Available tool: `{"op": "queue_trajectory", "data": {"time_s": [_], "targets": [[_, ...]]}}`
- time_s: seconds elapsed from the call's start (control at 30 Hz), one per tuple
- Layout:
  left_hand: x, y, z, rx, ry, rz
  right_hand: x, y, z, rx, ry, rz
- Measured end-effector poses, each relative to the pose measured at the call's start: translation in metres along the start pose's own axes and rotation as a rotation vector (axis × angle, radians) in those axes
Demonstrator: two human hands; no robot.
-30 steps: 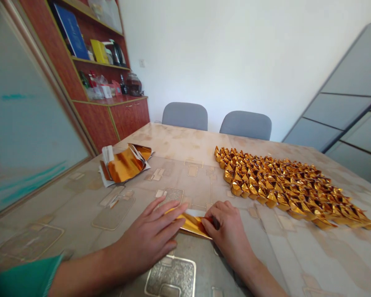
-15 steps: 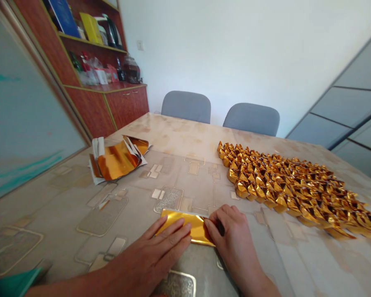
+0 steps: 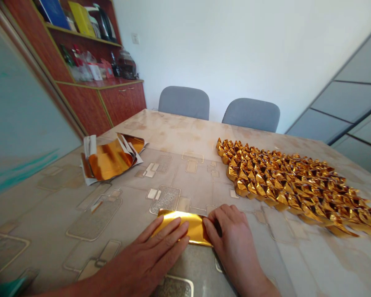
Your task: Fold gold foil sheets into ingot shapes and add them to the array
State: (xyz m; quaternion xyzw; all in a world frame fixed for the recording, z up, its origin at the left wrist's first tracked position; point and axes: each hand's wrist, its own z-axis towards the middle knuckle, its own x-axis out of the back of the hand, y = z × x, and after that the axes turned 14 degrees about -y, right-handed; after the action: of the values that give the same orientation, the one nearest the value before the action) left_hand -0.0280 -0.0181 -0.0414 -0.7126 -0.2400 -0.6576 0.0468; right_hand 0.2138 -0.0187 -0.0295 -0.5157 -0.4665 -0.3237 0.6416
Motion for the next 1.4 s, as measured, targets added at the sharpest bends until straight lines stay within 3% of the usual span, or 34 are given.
{"op": "queue_trajectory", "data": {"time_s": [0.33, 0.6, 0.77, 0.87, 0.93, 1.07, 1.27, 1.4], "targets": [[0.0, -0.002, 0.001, -0.005, -0.03, -0.049, 0.0, -0.001, 0.002, -0.007, 0.027, -0.03], [0.014, 0.005, -0.002, 0.046, -0.095, -0.099, -0.001, 0.003, 0.003, -0.007, 0.041, -0.046], [0.017, 0.007, -0.005, 0.061, -0.081, -0.106, 0.007, -0.013, -0.014, 0.131, 0.178, -0.165], [0.018, 0.008, -0.004, 0.061, -0.07, -0.103, 0.0, -0.036, -0.031, 0.295, 0.176, -0.25], [0.02, 0.008, -0.004, 0.06, -0.075, -0.104, -0.01, -0.047, -0.041, 0.33, 0.186, -0.305], [0.026, 0.01, -0.005, 0.067, -0.096, -0.101, -0.021, -0.046, -0.055, 0.249, 0.226, -0.388], [0.033, 0.0, -0.009, 0.012, -0.114, -0.062, -0.013, -0.029, -0.064, 0.198, 0.225, -0.406], [0.038, -0.012, -0.025, -0.022, -0.138, -0.023, -0.012, -0.029, -0.065, 0.193, 0.212, -0.358]]}}
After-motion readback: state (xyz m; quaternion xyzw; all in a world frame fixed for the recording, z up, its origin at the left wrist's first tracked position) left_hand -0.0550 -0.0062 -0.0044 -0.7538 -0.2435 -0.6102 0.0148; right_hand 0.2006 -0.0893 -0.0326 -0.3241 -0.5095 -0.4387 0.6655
